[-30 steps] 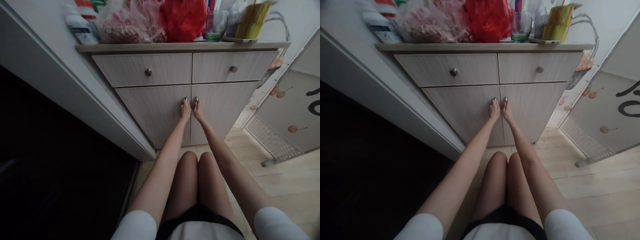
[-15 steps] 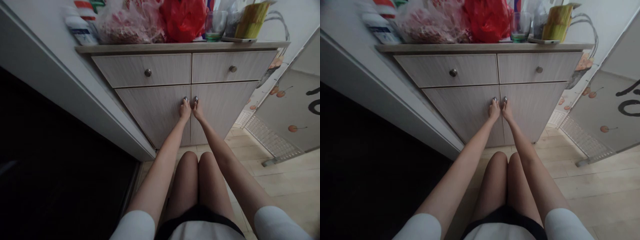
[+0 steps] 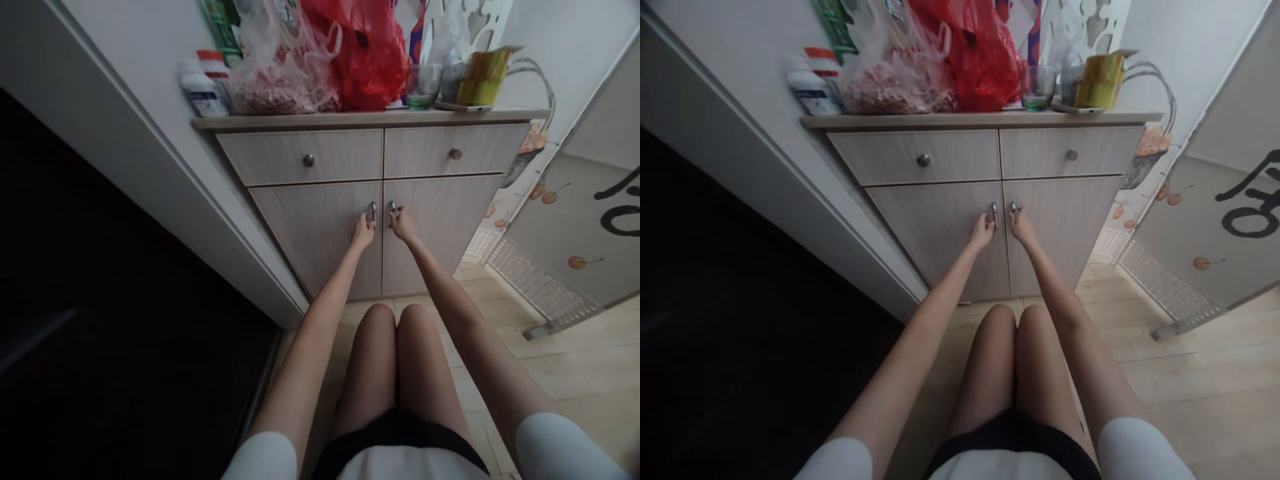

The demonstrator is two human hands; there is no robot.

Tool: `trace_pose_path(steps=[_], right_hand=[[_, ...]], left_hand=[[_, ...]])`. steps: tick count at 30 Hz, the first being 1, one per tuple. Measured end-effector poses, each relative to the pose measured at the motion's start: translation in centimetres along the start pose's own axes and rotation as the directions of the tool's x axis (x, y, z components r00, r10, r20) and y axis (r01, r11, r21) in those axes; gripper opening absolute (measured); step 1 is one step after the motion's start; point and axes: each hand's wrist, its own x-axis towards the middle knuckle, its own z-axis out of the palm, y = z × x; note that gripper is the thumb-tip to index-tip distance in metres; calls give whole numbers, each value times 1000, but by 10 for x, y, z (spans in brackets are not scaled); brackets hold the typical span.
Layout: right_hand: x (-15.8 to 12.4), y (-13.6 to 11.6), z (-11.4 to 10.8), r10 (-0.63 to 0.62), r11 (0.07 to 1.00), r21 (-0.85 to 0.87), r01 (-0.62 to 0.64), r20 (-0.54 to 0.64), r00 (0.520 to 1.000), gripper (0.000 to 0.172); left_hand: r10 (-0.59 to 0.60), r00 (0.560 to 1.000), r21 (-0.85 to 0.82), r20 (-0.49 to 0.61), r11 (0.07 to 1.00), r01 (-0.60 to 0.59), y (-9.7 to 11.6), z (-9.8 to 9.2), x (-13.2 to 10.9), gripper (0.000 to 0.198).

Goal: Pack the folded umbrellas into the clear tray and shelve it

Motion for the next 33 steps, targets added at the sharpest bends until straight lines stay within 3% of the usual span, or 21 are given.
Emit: trace_pose_path(steps=[2, 3, 6, 8, 10, 13, 17, 23, 29, 31, 33], right_hand=[[-11, -7, -17, -7, 995, 96, 6, 10, 1000, 49], [-18, -11, -25, -3, 981, 193, -5, 42, 999, 53], [-42, -26, -46, -13, 817, 560, -136, 254, 967, 71], [-58, -34, -55, -85, 649, 726, -227, 366, 927, 77], [-70, -38, -59, -147, 529, 808, -260, 390, 909, 75], [-81, -37, -57, -170, 463, 851, -248, 360, 917, 68], [-89, -29, -48, -137, 456, 861, -226, 319, 938, 63], [-94, -27, -43, -56, 463, 844, -271, 333, 941, 68], [-91, -23, -44, -114, 421, 867, -267, 342, 933, 72], [-85, -17, -41, -129, 451, 861, -236, 325, 937, 69], [-75, -8, -35, -96, 546, 816, -192, 288, 953, 63]], left_hand=[[-51, 998, -230, 37, 971, 58, -5, -15, -10, 61], [-57, 991, -363, 123, 926, 98, -7, -23, -16, 67], [103, 917, -696, 384, 686, 214, -8, -45, -34, 73], [208, 900, -808, 384, 548, 219, -5, -53, -46, 70], [219, 920, -853, 324, 488, 184, 0, -54, -57, 65], [168, 946, -855, 276, 492, 163, 3, -46, -67, 59], [125, 960, -860, 249, 484, 160, -4, -31, -74, 56], [140, 957, -875, 255, 454, 167, -16, -16, -75, 61], [162, 952, -882, 259, 442, 165, -16, -14, -76, 57], [184, 942, -874, 282, 453, 173, -16, -14, -74, 57], [185, 928, -837, 322, 514, 187, -16, -13, -68, 59]])
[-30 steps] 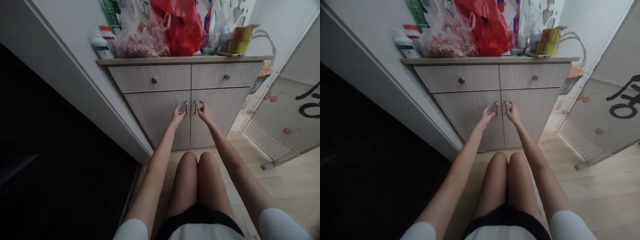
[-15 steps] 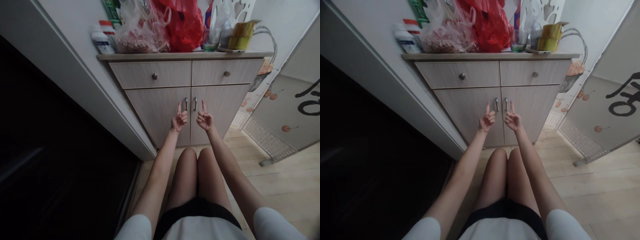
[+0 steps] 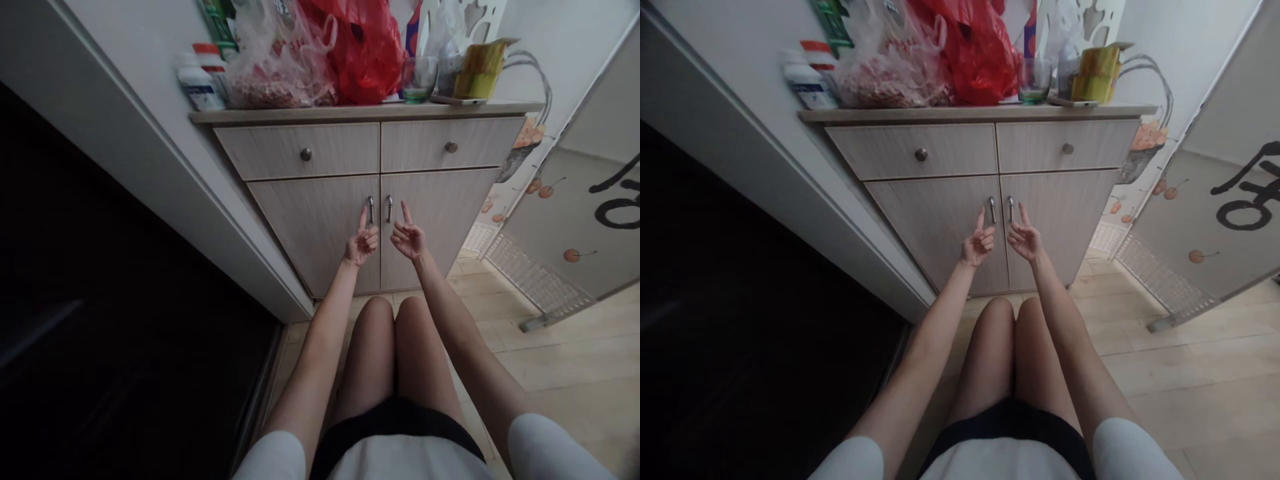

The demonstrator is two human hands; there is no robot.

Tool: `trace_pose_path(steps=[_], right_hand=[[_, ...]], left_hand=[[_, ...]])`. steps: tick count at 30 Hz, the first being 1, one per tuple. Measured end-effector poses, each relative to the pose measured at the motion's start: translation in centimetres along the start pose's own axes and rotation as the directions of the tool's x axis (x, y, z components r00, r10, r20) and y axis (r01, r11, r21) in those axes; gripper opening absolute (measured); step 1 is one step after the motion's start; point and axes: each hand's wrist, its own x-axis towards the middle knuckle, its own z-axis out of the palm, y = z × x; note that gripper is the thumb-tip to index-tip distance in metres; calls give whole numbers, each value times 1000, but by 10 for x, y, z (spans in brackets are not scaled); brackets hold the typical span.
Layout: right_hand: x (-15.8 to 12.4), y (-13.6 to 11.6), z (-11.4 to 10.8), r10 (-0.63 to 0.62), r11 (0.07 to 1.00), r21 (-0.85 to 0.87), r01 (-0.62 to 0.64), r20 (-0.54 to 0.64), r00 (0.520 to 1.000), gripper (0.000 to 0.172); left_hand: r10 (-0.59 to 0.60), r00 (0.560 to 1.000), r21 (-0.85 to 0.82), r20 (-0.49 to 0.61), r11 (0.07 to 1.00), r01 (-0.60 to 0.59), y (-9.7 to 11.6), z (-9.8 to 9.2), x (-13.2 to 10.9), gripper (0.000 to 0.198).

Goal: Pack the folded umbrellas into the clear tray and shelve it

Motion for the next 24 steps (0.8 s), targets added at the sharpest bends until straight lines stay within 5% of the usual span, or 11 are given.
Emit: trace_pose_path(steps=[3, 5, 8, 11, 17, 24], right_hand=[[22, 15, -13, -56, 943, -332, -13, -197, 979, 48], [38, 25, -20, -189, 819, -573, -22, -305, 934, 44], [60, 38, -24, -358, 616, -788, 7, -271, 893, 44], [78, 49, -18, -335, 554, -832, 19, -202, 920, 41], [94, 61, -10, -229, 664, -748, 20, -178, 957, 40], [56, 53, -8, -254, 644, -764, 43, -161, 954, 41]], left_hand=[[11, 993, 246, -118, 969, 19, -1, -2, 21, 54], [154, 949, 513, -275, 859, 9, -3, -2, 39, 47], [379, 877, 838, -295, 544, 47, -5, 0, 63, 45], [357, 905, 930, -230, 354, 97, -9, 5, 78, 38], [290, 922, 938, -258, 305, 166, -19, 7, 86, 31], [323, 909, 937, -263, 309, 162, -30, 8, 60, 31]])
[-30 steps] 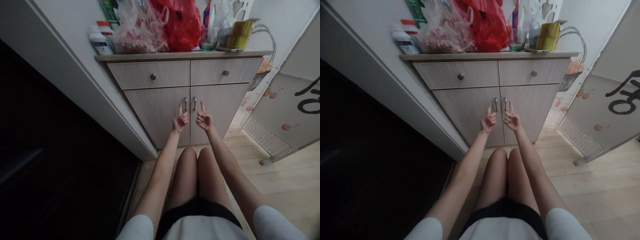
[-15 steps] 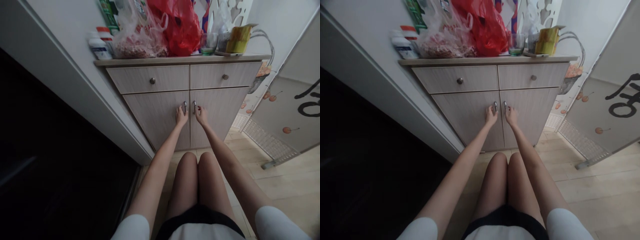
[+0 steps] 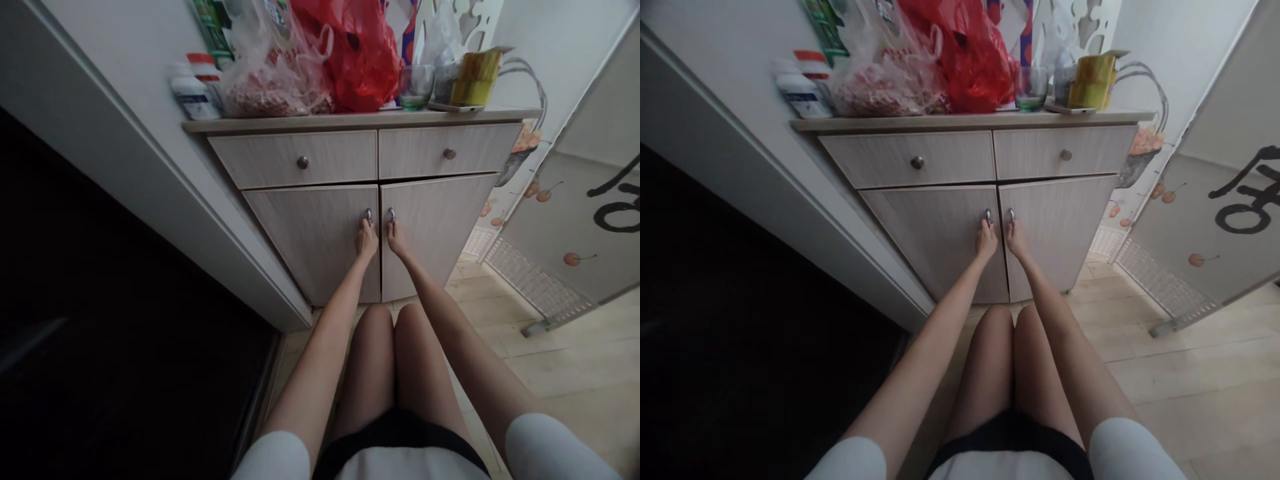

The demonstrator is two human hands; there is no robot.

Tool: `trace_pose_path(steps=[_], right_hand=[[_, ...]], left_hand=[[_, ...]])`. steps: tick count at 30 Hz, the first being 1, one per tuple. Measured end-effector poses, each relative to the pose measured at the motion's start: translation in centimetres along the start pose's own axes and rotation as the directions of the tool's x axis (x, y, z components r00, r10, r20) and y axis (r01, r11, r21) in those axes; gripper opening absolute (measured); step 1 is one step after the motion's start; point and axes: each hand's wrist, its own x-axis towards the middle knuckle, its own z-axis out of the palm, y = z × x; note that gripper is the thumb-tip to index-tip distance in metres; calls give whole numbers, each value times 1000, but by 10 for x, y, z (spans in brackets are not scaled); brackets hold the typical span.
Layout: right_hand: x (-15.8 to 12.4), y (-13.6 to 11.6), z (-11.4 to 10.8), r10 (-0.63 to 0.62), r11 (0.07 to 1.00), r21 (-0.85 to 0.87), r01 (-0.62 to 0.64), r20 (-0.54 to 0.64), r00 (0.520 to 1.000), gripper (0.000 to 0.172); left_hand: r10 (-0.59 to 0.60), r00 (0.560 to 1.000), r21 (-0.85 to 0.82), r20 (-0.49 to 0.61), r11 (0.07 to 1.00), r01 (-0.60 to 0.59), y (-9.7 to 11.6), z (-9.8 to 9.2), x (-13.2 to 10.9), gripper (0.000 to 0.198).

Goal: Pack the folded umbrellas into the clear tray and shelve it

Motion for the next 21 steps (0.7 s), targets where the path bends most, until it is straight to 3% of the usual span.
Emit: trace_pose_path(steps=[6, 14, 21], right_hand=[[-59, -12, -43, -26, 999, -27, 26, 8, 1000, 43], [-145, -30, -133, -43, 999, -20, 42, -93, 995, 47], [-190, -38, -198, -22, 998, -59, 10, -195, 980, 44]], left_hand=[[55, 995, -107, -79, 992, -64, -16, -22, -58, 27], [18, 967, -296, -254, 950, -96, -66, -77, -141, 34], [-31, 865, -315, -502, 937, -149, -111, -127, -179, 42]])
